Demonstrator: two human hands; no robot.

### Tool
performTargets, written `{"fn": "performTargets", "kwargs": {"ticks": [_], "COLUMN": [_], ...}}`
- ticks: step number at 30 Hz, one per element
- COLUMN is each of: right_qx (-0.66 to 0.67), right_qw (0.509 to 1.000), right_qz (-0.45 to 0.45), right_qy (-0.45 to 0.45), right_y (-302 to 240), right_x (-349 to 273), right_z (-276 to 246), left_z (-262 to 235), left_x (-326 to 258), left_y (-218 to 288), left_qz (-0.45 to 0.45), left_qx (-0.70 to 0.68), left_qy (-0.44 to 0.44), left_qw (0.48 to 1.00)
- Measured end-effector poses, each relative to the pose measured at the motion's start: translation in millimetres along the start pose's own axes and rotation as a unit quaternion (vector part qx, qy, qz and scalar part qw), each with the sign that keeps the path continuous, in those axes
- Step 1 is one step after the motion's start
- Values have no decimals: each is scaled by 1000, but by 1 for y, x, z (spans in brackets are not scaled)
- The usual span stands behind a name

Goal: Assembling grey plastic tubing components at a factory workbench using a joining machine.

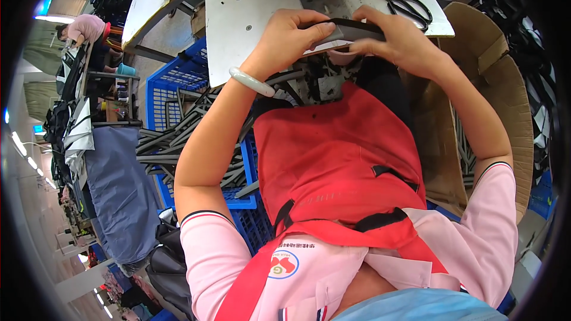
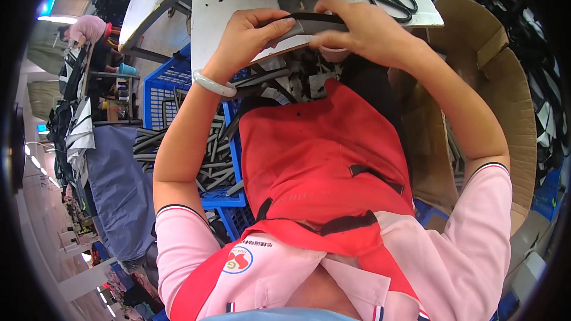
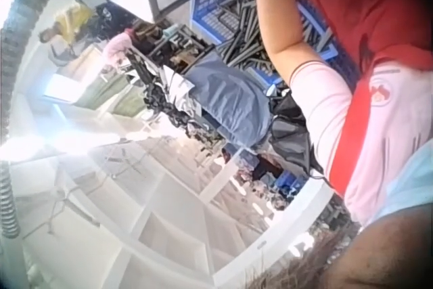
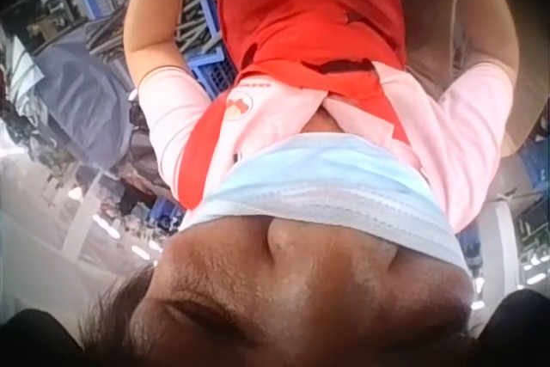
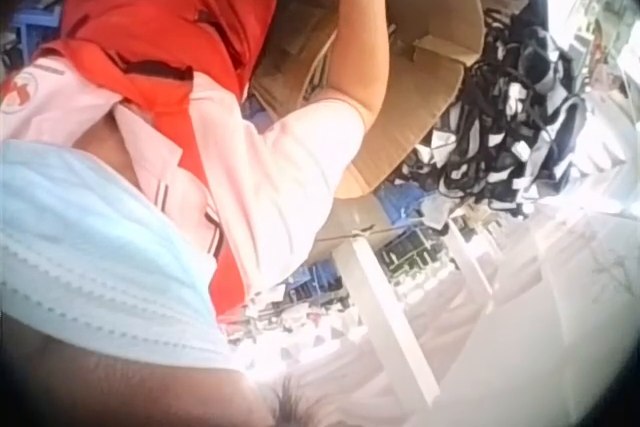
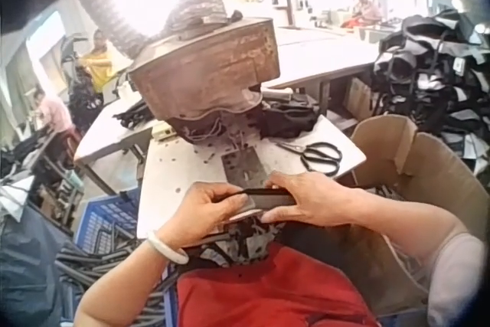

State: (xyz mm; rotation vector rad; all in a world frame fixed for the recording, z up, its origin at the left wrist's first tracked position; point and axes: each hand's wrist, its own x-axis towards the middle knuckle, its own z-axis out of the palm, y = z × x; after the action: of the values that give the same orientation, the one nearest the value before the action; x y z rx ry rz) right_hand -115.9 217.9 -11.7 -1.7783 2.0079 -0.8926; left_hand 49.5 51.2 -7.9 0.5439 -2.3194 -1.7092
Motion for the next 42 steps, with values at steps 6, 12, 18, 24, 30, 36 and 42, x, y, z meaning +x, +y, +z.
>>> {"fn": "performTargets", "kwargs": {"ticks": [6,12,18,24,30,36,42], "right_qx": [-238,-242,-235,-239,-233,-226,-122], "right_qw": [969,965,967,967,969,967,968], "right_qz": [-46,-37,-23,-8,-18,-47,78], "right_qy": [44,90,97,84,84,110,205], "right_y": [18,35,45,40,33,54,61], "right_x": [15,49,57,70,86,86,51], "right_z": [-8,-21,-19,-26,-33,-33,-39], "left_z": [-5,-8,-8,-16,-27,-18,-44], "left_x": [13,40,49,58,64,78,37], "left_y": [-1,-1,-4,-5,-13,-34,-10], "left_qz": [47,92,73,76,94,116,114], "left_qx": [92,112,89,48,69,-14,-8], "left_qy": [4,89,93,101,145,157,213], "left_qw": [995,985,989,991,983,981,970]}}
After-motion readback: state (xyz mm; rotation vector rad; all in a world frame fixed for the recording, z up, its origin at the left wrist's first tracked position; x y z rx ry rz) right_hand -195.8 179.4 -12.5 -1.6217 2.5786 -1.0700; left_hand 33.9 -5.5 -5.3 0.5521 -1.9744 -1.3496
